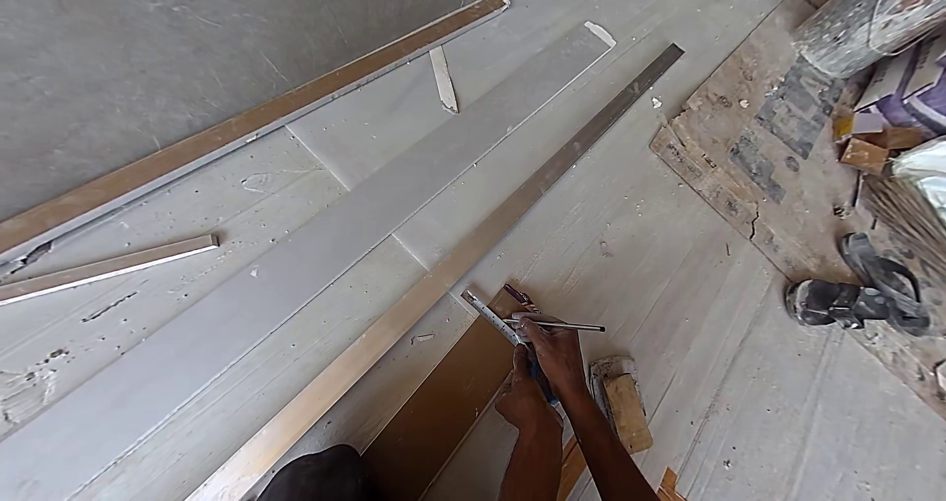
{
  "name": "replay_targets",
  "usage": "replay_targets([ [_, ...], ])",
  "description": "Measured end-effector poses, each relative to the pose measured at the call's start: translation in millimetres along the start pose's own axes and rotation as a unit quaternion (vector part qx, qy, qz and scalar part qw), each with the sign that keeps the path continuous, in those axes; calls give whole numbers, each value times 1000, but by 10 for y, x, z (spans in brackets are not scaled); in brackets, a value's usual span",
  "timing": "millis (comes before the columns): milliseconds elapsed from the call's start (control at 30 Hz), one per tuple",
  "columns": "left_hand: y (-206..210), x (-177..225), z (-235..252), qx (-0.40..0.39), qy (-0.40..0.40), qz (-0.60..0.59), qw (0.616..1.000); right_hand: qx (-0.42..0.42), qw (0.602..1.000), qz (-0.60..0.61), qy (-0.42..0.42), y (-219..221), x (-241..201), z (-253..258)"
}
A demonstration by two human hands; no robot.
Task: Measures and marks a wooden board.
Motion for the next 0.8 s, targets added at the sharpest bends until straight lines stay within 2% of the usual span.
replay_targets([
  [800, 9, -2, -2, -6, -3, -14, 1000, 0, 1000, 8, 1, -5, 4, 11],
])
Point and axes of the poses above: each hand's wrist, its own z-axis towards the middle knuckle, its own y-axis out of the palm, x = y × z, the point moved 5 cm from there along z, towards the middle knuckle, and after that the axes turned 1 degree about -z, right-handed, at the moved point
